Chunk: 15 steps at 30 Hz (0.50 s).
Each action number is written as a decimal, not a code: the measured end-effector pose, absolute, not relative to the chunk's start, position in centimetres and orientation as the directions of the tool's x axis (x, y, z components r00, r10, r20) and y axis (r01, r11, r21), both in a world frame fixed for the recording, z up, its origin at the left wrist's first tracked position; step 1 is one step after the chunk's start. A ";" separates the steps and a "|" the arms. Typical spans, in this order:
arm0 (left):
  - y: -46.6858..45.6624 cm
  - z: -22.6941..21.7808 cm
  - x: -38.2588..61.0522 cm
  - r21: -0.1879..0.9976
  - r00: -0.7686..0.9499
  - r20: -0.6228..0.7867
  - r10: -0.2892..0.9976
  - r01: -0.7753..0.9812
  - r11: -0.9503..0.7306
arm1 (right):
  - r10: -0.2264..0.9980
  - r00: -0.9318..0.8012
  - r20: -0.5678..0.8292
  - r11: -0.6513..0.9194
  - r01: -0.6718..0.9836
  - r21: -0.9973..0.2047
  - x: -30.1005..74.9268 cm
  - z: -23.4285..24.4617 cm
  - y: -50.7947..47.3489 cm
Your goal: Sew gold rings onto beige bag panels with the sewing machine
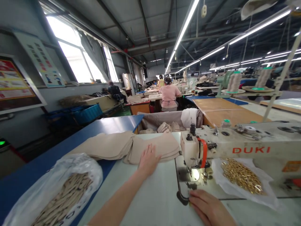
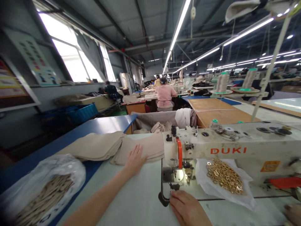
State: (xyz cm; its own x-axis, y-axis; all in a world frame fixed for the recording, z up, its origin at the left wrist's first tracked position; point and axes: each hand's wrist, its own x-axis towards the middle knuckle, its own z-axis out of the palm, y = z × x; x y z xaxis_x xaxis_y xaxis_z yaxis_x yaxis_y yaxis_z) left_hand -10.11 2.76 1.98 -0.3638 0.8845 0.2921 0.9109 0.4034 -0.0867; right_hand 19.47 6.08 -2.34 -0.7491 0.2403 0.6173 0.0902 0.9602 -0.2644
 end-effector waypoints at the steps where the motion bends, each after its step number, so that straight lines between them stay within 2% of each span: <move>1: 2.1 2.8 -10.9 -0.101 -0.375 0.303 0.876 0.901 0.421 | 0.230 -0.759 0.609 0.963 0.088 -0.254 19.6 -2.2 6.1; 5: -1.9 6.4 -16.2 -0.140 -0.519 0.372 0.770 0.788 0.599 | 0.211 -0.780 0.589 0.969 0.089 -0.230 19.8 -2.1 6.1; 8: -4.9 8.3 -20.0 -0.155 -0.637 0.328 0.697 0.692 0.705 | 0.208 -0.780 0.591 0.972 0.097 -0.215 19.7 -2.1 6.0; 12: -6.7 9.0 -22.0 -0.196 -0.650 0.170 0.741 0.715 0.672 | 0.206 -0.799 0.565 0.975 0.119 -0.187 19.6 -1.9 6.1; 15: -6.7 9.3 -21.9 -0.219 -0.641 0.118 0.759 0.729 0.649 | 0.202 -0.803 0.560 0.976 0.119 -0.181 19.7 -1.8 6.0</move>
State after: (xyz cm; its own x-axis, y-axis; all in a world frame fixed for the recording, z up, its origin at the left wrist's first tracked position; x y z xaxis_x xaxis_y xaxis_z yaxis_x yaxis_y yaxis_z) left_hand -21.93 -6.73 9.25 -0.6406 0.7587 0.1182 0.7286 0.6492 -0.2185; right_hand 19.73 6.03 -1.76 -0.8031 0.2021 0.5605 0.1190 0.9762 -0.1814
